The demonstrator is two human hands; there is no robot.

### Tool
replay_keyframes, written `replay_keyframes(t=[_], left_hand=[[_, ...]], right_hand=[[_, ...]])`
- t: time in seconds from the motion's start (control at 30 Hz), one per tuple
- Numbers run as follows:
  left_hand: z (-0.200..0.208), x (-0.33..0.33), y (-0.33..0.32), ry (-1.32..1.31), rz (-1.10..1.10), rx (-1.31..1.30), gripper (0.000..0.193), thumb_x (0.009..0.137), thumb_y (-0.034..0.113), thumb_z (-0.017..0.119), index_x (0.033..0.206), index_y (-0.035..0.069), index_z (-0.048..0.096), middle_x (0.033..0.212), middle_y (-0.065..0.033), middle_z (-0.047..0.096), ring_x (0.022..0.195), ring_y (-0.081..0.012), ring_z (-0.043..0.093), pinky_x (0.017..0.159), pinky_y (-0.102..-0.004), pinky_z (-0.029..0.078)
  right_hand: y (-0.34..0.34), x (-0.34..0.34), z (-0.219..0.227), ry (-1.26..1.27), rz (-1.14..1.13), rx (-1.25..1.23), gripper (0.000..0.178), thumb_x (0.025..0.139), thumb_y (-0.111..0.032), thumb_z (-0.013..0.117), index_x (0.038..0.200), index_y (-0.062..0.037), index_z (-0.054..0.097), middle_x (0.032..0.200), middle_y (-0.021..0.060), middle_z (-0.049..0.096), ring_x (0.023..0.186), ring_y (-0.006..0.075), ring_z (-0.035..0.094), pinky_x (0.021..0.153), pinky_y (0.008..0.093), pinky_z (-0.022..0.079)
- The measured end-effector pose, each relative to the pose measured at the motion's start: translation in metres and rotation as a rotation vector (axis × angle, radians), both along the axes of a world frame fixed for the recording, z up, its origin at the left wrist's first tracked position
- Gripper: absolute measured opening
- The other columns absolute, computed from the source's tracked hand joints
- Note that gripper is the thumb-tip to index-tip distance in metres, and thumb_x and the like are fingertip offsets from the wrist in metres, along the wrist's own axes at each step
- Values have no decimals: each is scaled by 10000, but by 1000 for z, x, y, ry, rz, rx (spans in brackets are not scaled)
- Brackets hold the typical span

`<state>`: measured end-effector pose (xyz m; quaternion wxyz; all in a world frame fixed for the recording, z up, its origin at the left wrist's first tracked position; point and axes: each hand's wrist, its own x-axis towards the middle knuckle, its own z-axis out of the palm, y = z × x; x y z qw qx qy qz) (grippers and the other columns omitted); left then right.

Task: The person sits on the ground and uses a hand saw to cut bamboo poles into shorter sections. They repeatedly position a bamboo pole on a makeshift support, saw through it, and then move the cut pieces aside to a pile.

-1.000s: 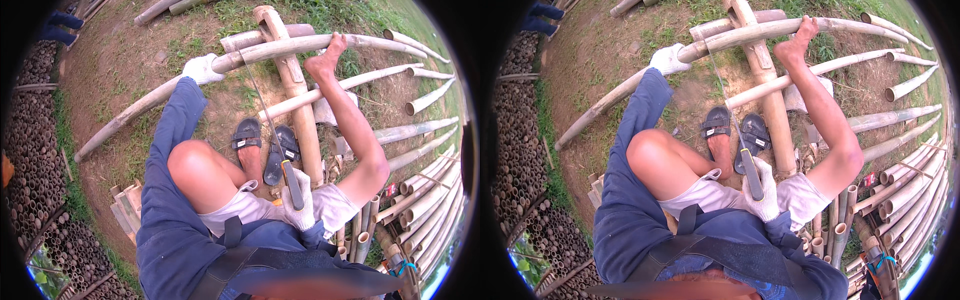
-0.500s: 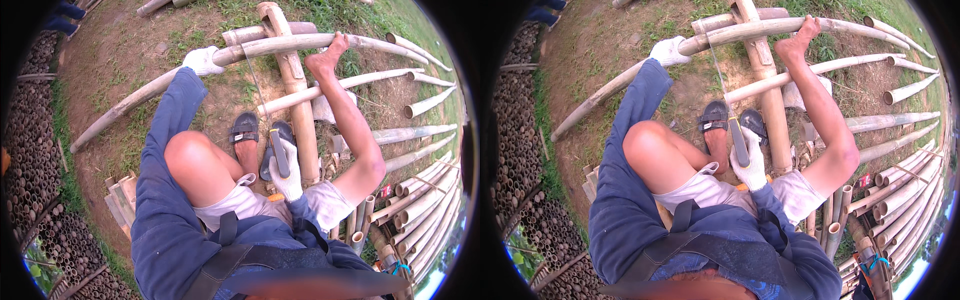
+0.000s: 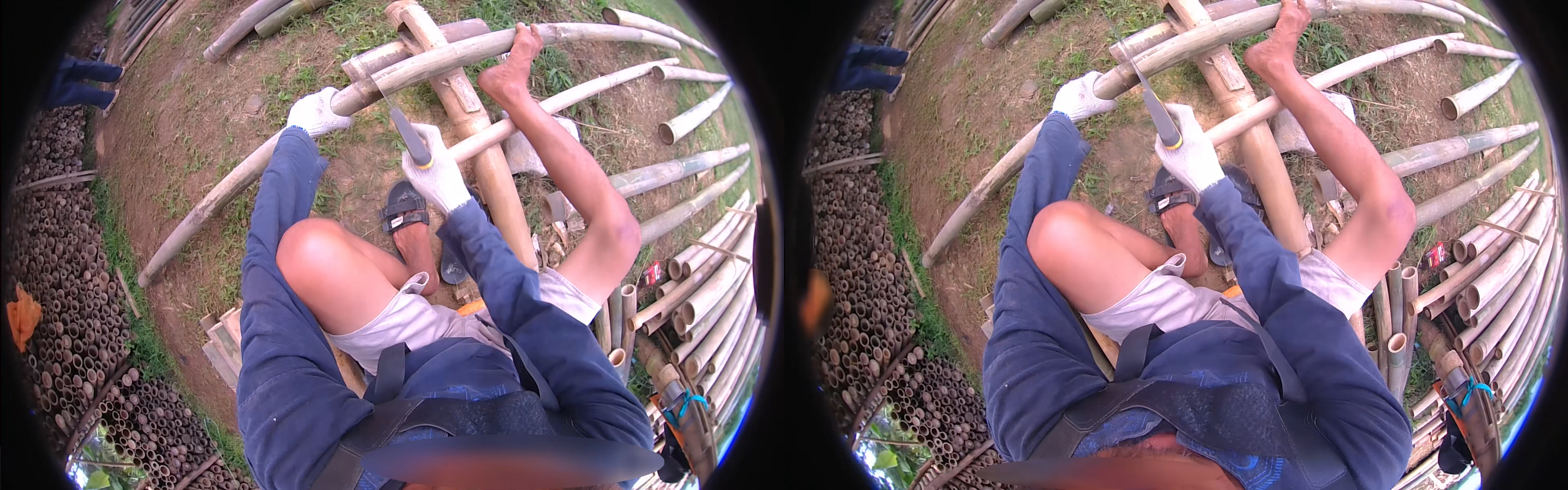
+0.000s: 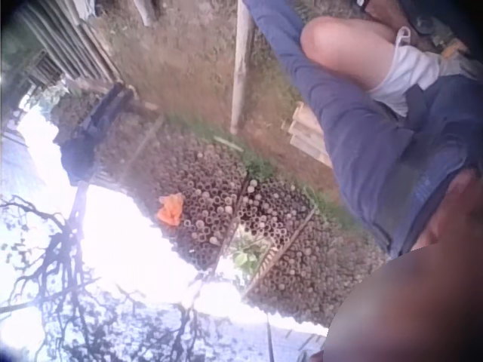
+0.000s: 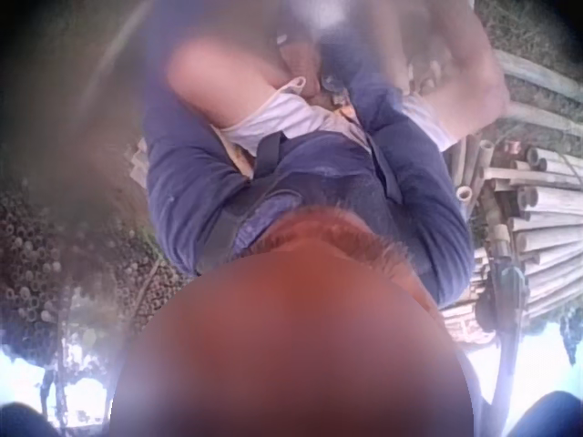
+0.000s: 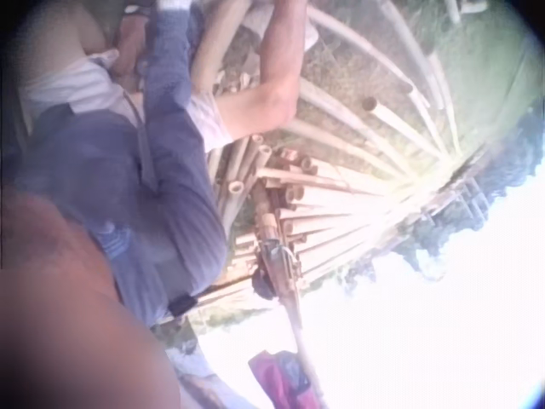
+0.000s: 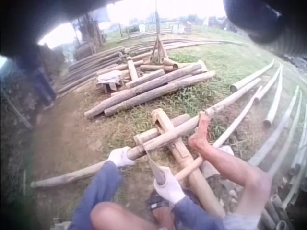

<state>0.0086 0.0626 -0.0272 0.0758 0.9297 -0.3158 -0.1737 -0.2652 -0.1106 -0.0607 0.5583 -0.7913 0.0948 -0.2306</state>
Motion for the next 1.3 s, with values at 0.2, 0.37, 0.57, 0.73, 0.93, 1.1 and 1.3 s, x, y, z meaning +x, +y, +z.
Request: replay_keyframes(t=[0.2, 0.37, 0.57, 0.73, 0.93, 1.1, 1.3], left_hand=[[-11, 7, 3, 5, 3, 11, 776, 756, 628, 858, 1381, 196, 699, 1253, -149, 801, 1178, -372, 763, 1059, -489, 580], [-6, 2, 1, 9, 8, 6, 779, 751, 633, 858, 1370, 187, 703, 1241, -149, 802, 1165, -369, 767, 1042, -478, 587], [1, 1, 0, 21, 4, 13, 760, 755, 643, 853, 1340, 178, 719, 1241, -155, 800, 1162, -370, 766, 1032, -480, 588], [-7, 7, 5, -6, -27, -5, 784, 758, 663, 851, 1356, 177, 708, 1253, -166, 797, 1162, -384, 762, 1035, -494, 587], [-8, 9, 3, 21, -5, -31, 782, 759, 651, 854, 1371, 189, 700, 1257, -155, 799, 1161, -376, 765, 1036, -492, 588], [4, 0, 1, 11, 34, -5, 804, 742, 609, 875, 1410, 200, 692, 1275, -146, 790, 1185, -367, 759, 1063, -473, 582], [5, -19, -33, -192, -59, -74, 1041, 725, 526, 936, 1567, 53, 547, 1458, -236, 674, 1340, -390, 681, 1155, -467, 547]], right_hand=[[15, -230, 88, 320, 11, -138, 604, 937, 33, 727, 1519, -11, 569, 1413, 205, 676, 1359, 316, 678, 1166, 408, 512], [-1, -35, 29, 153, 8, 68, 567, 941, -15, 751, 1470, -39, 549, 1362, 207, 671, 1267, 354, 702, 1072, 415, 555], [-5, 70, -10, 107, -19, 24, 509, 967, -148, 776, 1426, -77, 570, 1248, 204, 737, 1153, 392, 747, 1016, 408, 586], [3, -164, 40, 253, 37, -29, 608, 953, 6, 724, 1531, 4, 534, 1412, 217, 655, 1333, 345, 675, 1156, 417, 513], [-3, -145, 57, 240, 70, -83, 580, 988, 34, 673, 1545, -3, 517, 1401, 174, 637, 1362, 314, 629, 1206, 411, 460], [-12, 66, 0, -5, 22, 3, 507, 972, -84, 761, 1434, -81, 554, 1213, 190, 699, 1096, 350, 745, 991, 409, 582], [-3, -13, 3, 41, 0, 17, 585, 938, -50, 780, 1473, -36, 543, 1360, 201, 673, 1229, 354, 711, 1061, 422, 564]])
